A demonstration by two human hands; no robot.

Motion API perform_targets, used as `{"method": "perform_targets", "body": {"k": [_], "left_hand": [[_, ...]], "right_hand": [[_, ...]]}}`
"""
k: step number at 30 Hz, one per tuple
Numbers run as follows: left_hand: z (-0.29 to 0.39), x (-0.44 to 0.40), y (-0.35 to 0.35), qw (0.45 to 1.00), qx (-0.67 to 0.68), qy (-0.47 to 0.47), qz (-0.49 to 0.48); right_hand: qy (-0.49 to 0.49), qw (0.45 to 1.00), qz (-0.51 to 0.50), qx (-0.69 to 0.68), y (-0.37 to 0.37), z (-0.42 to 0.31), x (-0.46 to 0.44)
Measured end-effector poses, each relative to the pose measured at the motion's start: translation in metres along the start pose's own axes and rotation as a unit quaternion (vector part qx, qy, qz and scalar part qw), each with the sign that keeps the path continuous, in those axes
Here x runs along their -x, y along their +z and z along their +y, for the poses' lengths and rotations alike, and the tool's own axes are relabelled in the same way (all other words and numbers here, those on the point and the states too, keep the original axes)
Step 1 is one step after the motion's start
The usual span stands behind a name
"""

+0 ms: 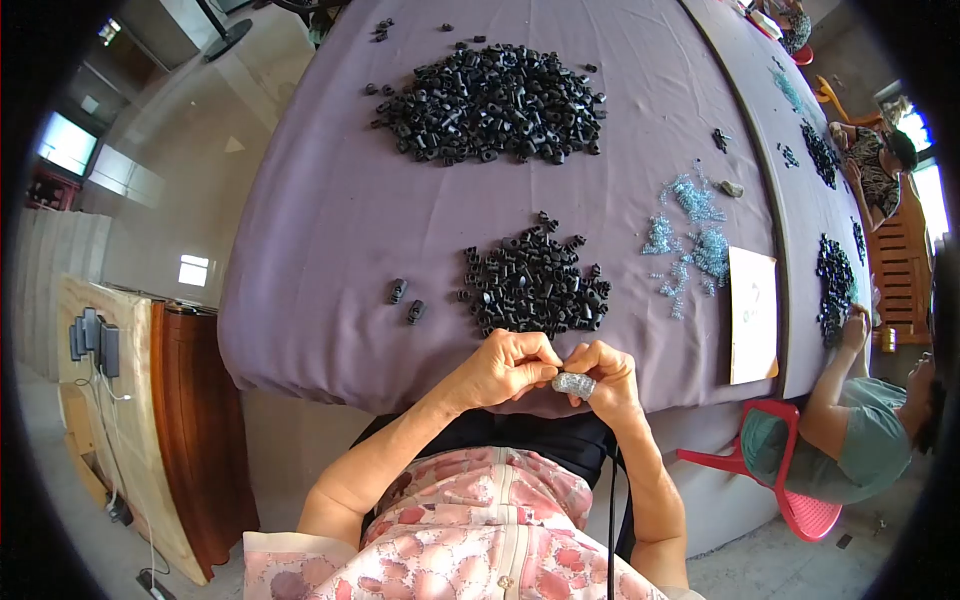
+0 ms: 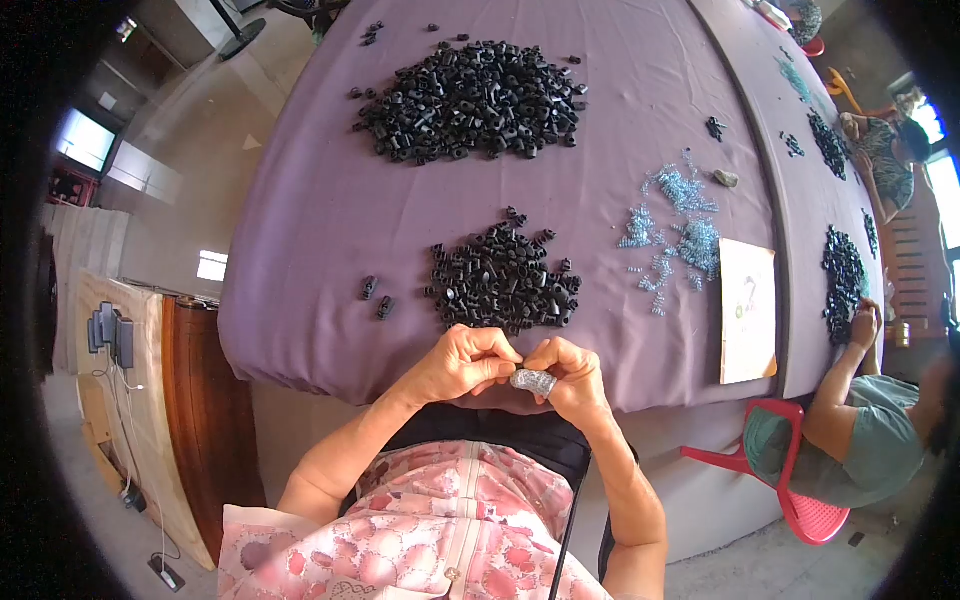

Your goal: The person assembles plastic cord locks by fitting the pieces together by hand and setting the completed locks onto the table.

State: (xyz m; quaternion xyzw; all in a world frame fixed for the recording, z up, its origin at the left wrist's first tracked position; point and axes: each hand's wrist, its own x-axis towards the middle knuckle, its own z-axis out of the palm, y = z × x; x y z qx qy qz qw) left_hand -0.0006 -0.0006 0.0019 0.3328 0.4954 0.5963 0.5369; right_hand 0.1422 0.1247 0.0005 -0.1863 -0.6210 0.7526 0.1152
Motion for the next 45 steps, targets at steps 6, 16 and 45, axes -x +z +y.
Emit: {"method": "perform_targets", "body": {"k": [6, 16, 45], "left_hand": [[-0.001, -0.001, 0.0, 0.999, -0.039, -0.002, -0.003], [0.007, -0.003, -0.002, 0.998, -0.047, -0.027, -0.036], [-0.005, -0.002, 0.006, 0.998, 0.043, 0.022, 0.051]], "right_hand": [[0.011, 0.999, -0.003, 0.033, 0.001, -0.006, 0.001], [0.068, 0.996, -0.036, 0.051, -0.003, -0.012, -0.001], [-0.119, 0.986, 0.1, 0.063, 0.023, 0.012, 0.002]]}}
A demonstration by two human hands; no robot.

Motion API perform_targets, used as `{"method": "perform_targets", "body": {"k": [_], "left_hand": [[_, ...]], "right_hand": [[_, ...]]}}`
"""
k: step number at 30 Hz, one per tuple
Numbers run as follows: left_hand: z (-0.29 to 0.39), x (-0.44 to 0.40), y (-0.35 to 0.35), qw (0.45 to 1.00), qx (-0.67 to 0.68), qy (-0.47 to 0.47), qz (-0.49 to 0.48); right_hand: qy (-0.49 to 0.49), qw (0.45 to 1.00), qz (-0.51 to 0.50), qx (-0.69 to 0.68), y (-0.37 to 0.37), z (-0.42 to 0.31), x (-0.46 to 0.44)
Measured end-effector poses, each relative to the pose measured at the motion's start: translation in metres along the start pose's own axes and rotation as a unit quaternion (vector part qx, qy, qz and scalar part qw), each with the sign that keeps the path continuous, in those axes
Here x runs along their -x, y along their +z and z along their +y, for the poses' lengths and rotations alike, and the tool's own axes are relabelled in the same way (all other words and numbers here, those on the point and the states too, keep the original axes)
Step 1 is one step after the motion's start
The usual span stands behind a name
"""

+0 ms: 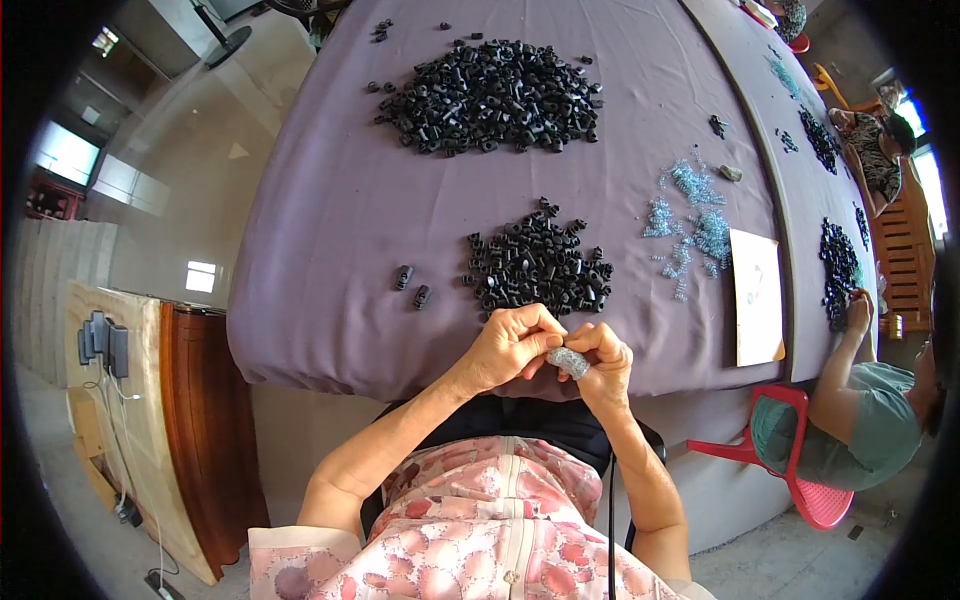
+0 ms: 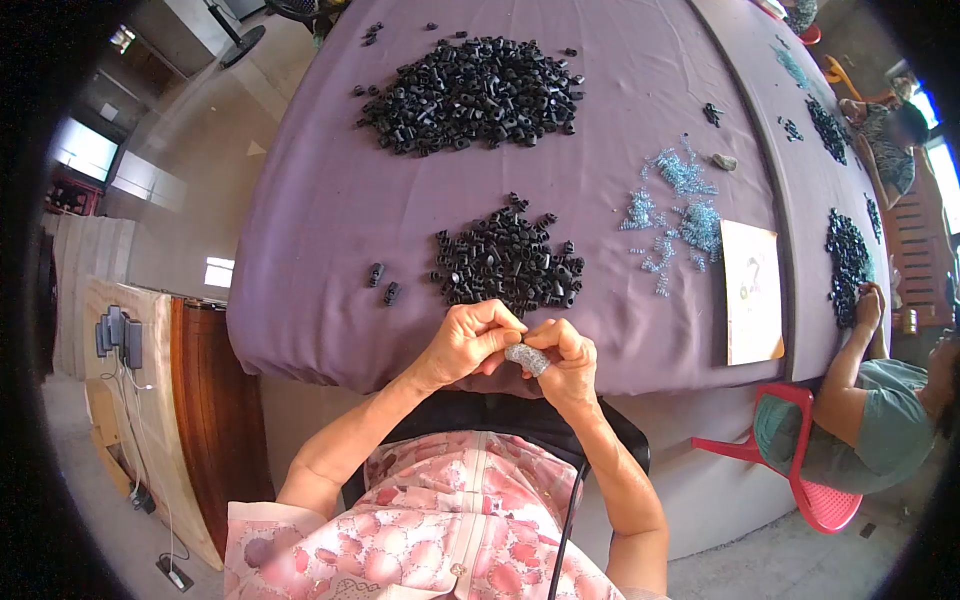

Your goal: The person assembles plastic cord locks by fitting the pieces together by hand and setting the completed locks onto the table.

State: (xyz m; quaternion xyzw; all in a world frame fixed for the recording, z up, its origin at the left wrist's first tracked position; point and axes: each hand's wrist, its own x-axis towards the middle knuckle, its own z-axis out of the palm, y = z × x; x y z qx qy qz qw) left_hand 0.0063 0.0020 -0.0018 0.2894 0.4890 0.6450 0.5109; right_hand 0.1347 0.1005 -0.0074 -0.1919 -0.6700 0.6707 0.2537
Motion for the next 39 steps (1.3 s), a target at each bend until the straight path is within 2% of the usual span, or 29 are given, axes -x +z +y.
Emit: {"method": "perform_targets", "body": {"k": [5, 8, 9, 11, 12, 15, 18, 20, 25, 31, 35, 39], "left_hand": [[0.005, -0.005, -0.005, 0.999, -0.011, -0.026, -0.042], [0.017, -0.002, 0.002, 0.999, 0.015, -0.029, -0.034], [0.007, -0.004, -0.004, 0.998, -0.026, -0.009, -0.056], [0.007, -0.002, -0.001, 0.999, -0.012, -0.006, -0.045], [0.007, -0.001, 0.0, 0.999, -0.022, -0.003, -0.036], [0.006, 0.0, 0.001, 0.999, -0.018, -0.004, -0.036], [0.009, 0.002, 0.0, 0.999, -0.023, 0.004, -0.029], [0.006, 0.002, 0.0, 1.0, 0.008, 0.002, -0.018], [0.0, -0.001, 0.003, 0.999, -0.016, 0.031, -0.003], [-0.004, -0.002, 0.007, 0.998, -0.037, 0.055, 0.02], [-0.003, -0.001, 0.009, 0.998, -0.043, 0.05, 0.02], [-0.001, 0.001, 0.01, 0.998, -0.039, 0.05, 0.0]], "right_hand": [[0.049, 0.999, 0.009, -0.017, 0.002, -0.008, -0.001], [0.067, 0.997, -0.004, -0.032, 0.002, -0.014, -0.001], [0.066, 0.998, -0.023, -0.001, 0.001, -0.012, 0.0], [0.063, 0.994, -0.067, 0.055, -0.004, -0.007, 0.0], [0.035, 0.994, -0.072, 0.07, -0.004, -0.005, 0.0], [0.056, 0.991, -0.083, 0.088, -0.008, 0.0, 0.0], [0.084, 0.995, -0.039, 0.04, 0.001, -0.007, -0.002], [0.061, 0.996, -0.021, 0.053, 0.0, -0.005, -0.001], [0.009, 0.995, 0.027, 0.098, 0.002, -0.001, 0.0], [-0.102, 0.973, 0.036, 0.204, 0.003, -0.003, 0.001], [-0.091, 0.972, 0.036, 0.214, 0.005, -0.006, 0.003], [-0.133, 0.965, 0.046, 0.219, 0.006, 0.003, 0.004]]}}
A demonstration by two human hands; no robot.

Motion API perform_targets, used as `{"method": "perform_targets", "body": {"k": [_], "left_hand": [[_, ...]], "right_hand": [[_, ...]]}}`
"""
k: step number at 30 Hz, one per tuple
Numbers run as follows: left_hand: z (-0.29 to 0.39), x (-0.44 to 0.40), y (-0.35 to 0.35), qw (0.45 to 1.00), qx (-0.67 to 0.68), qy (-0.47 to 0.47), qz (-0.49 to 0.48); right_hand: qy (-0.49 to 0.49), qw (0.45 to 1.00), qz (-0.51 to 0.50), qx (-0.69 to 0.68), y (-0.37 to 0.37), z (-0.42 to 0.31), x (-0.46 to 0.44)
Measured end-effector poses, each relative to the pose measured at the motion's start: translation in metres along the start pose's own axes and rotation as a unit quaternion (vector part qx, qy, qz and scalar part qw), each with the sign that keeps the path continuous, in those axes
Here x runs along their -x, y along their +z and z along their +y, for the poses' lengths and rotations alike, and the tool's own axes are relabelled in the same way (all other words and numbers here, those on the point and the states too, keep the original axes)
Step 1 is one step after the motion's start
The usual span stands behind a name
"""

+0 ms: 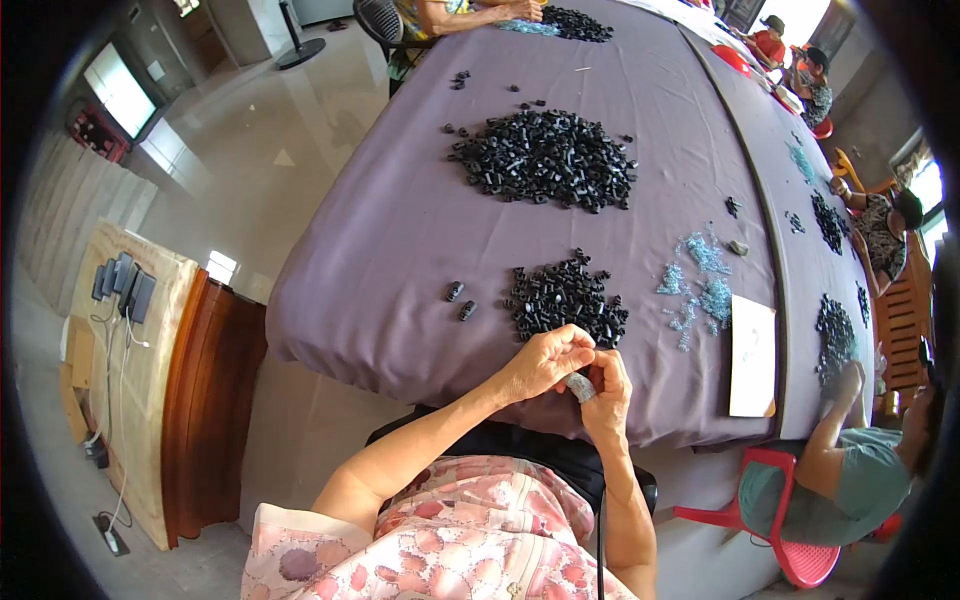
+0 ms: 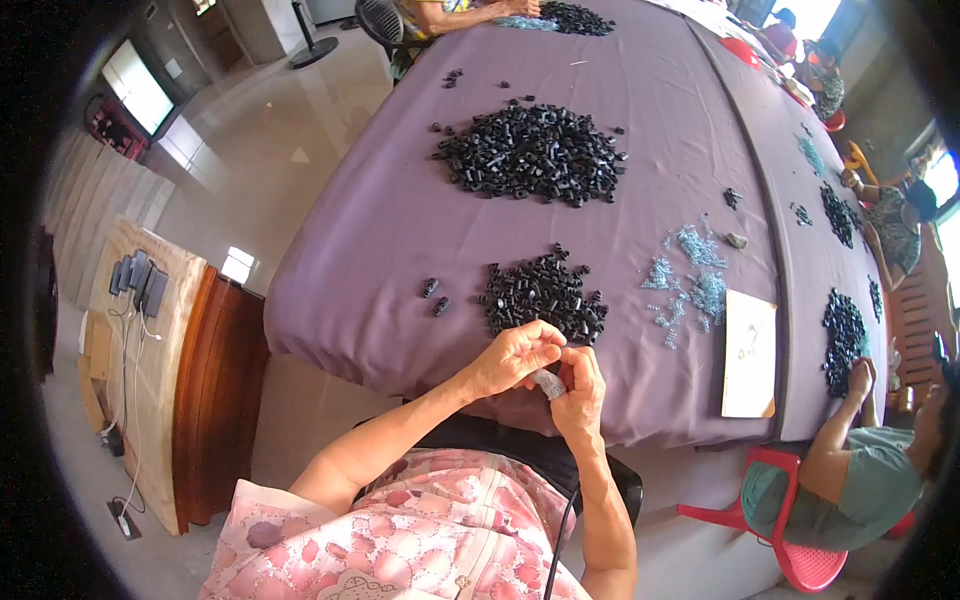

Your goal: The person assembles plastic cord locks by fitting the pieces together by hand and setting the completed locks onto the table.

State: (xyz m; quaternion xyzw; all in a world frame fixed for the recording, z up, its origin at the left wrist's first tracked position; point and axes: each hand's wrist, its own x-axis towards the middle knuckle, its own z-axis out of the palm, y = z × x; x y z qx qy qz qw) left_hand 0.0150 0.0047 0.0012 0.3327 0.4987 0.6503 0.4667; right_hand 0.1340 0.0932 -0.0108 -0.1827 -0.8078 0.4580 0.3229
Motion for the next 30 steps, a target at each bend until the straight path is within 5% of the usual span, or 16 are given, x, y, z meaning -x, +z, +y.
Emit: {"method": "perform_targets", "body": {"k": [7, 13, 16, 20, 30], "left_hand": [[0.002, 0.0, 0.001, 1.0, -0.022, -0.009, -0.018], [0.018, 0.017, -0.008, 0.988, -0.073, 0.007, 0.137], [0.023, 0.024, -0.043, 0.914, -0.261, 0.156, 0.267], [0.039, 0.035, -0.083, 0.783, -0.481, 0.218, 0.328], [0.033, 0.031, -0.087, 0.751, -0.57, 0.216, 0.254]], "right_hand": [[0.014, 0.999, -0.035, -0.032, -0.004, -0.006, 0.0], [0.129, 0.973, -0.066, -0.182, -0.008, -0.007, 0.003], [0.125, 0.977, -0.087, -0.149, -0.012, -0.009, 0.002], [0.096, 0.988, -0.09, -0.077, -0.012, -0.007, 0.0], [0.037, 0.994, -0.094, -0.034, -0.015, -0.015, -0.003]]}}
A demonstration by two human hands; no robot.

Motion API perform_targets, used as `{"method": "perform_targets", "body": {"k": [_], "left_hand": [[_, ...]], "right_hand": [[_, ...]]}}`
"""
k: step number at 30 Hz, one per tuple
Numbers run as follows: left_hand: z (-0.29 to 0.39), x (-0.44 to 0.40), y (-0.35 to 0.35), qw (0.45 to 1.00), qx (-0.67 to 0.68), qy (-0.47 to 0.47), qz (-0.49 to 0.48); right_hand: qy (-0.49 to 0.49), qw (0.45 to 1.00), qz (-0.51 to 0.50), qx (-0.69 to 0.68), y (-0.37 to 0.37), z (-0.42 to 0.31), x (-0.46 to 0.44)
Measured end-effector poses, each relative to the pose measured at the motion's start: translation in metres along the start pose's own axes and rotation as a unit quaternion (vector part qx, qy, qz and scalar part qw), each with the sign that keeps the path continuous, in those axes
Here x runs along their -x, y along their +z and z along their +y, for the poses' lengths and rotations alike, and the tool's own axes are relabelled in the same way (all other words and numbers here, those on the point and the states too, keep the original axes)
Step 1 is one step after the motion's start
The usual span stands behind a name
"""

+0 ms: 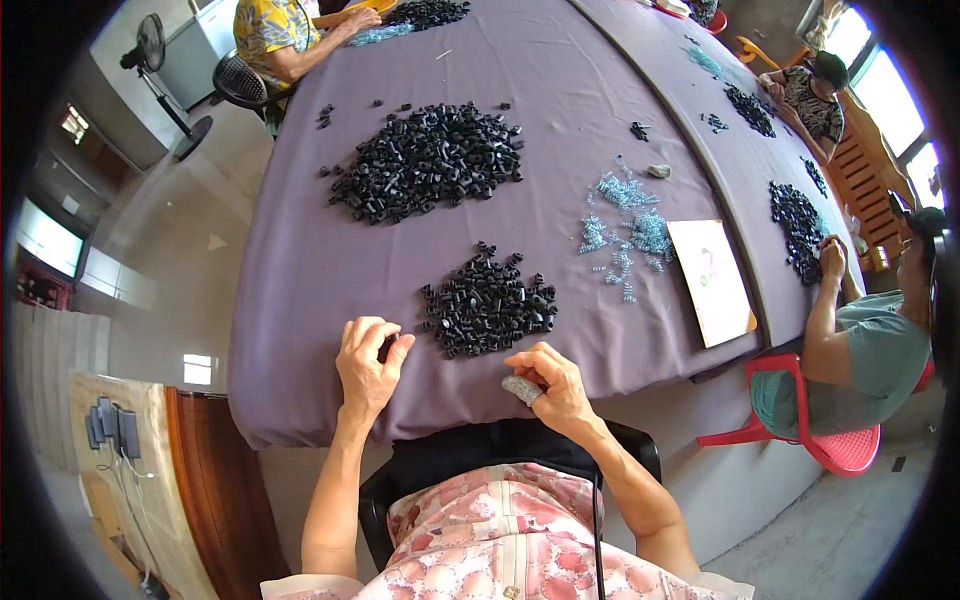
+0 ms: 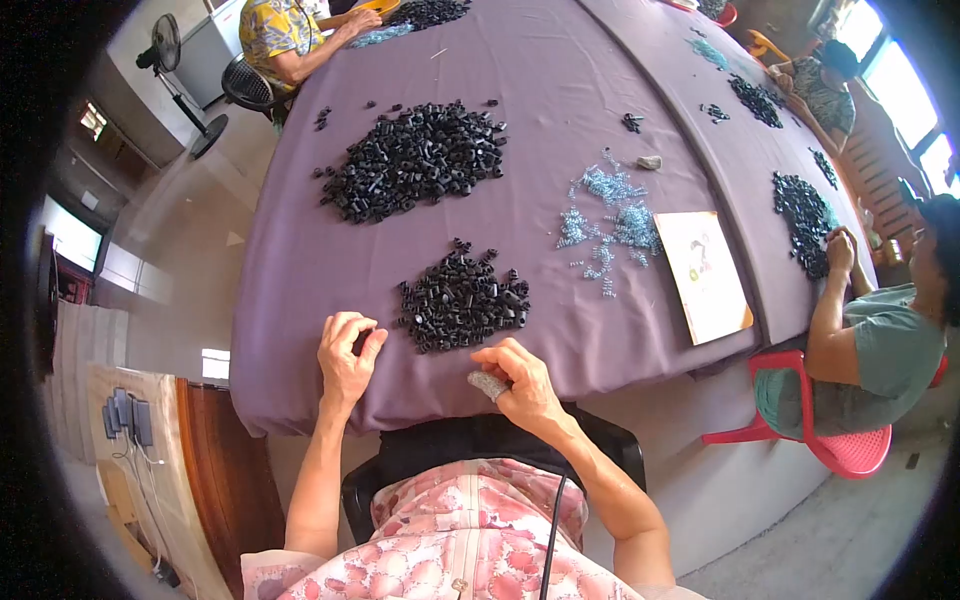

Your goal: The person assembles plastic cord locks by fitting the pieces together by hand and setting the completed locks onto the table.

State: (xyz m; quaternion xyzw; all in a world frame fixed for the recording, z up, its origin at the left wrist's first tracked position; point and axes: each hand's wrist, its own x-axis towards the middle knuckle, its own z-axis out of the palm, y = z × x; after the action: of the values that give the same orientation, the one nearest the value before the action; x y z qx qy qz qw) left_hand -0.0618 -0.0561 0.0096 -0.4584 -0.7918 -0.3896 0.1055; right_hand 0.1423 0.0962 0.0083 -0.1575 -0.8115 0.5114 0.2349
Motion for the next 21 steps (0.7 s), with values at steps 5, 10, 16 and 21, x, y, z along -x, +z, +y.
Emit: {"method": "perform_targets", "body": {"k": [5, 10, 16, 21], "left_hand": [[-0.004, 0.002, 0.004, 0.999, -0.033, 0.005, 0.009], [-0.017, 0.001, 0.004, 0.999, -0.033, 0.01, 0.037], [-0.017, 0.0, 0.005, 0.998, -0.03, 0.01, 0.047], [-0.018, 0.0, 0.004, 0.998, -0.037, 0.013, 0.049]], "right_hand": [[-0.029, 0.998, -0.006, 0.057, -0.011, -0.008, 0.001], [-0.061, 0.987, 0.074, 0.13, -0.028, -0.005, -0.01], [-0.016, 0.971, 0.103, 0.213, -0.036, 0.004, -0.048], [0.017, 0.962, 0.078, 0.261, -0.028, 0.014, -0.063]]}}
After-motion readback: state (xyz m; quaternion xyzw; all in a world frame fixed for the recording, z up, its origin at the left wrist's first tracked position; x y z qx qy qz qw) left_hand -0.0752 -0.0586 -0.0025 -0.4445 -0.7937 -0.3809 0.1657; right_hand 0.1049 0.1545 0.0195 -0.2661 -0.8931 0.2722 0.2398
